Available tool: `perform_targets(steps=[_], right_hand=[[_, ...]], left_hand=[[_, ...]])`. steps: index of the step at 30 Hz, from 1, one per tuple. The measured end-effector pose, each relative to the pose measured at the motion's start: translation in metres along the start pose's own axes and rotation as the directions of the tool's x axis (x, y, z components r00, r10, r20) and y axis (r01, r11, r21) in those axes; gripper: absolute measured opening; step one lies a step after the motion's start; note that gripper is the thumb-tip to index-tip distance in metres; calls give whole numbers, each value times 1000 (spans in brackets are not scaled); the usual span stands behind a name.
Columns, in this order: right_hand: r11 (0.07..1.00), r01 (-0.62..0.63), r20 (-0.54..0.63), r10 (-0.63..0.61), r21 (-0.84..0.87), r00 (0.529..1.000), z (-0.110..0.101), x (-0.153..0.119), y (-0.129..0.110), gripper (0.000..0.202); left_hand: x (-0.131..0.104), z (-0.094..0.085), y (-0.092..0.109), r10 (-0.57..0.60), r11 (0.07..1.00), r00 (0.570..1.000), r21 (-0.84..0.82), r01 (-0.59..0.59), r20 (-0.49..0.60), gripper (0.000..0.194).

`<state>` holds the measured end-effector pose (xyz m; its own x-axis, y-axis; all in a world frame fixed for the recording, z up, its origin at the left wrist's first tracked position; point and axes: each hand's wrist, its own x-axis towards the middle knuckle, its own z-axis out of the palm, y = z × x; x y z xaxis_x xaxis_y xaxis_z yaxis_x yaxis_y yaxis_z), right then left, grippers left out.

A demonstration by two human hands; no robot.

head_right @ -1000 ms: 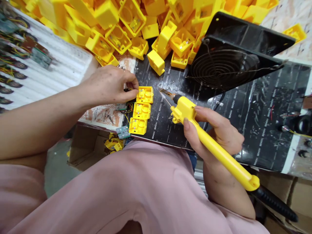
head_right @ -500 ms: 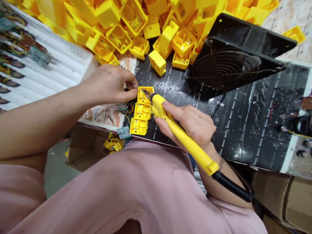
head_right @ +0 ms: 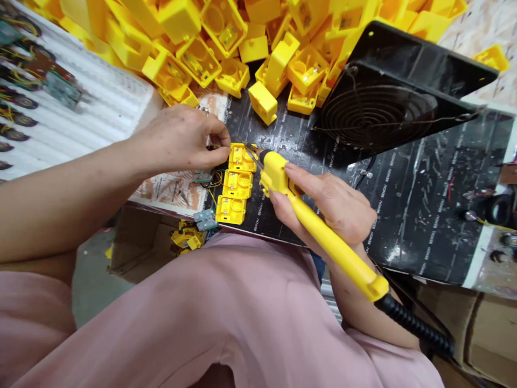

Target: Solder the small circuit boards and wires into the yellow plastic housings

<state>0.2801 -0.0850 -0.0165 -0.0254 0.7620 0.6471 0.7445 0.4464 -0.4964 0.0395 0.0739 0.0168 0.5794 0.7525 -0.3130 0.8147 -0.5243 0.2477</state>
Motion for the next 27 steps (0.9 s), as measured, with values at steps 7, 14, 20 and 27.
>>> perform_targets(steps=[7,14,20,27], right_hand=[[999,31,-6,-31,-45,999,1,1,2,44],[1000,22,-3,-22,5,1000,2,0,2,48],[999,9,128,-15,43,992,2,8,-2,30],[992,115,81,-119,58,990,3,13,0,41]], left_hand=[[0,0,-1,2,1000,1000,-3,-2,1,40],[0,-1,1,-43,999,999,3,43,12,36],[0,0,-3,-4,1000,1000,-20,4,-9,34],[1,-1,1,-20,1000,1000,13,20,5,35]])
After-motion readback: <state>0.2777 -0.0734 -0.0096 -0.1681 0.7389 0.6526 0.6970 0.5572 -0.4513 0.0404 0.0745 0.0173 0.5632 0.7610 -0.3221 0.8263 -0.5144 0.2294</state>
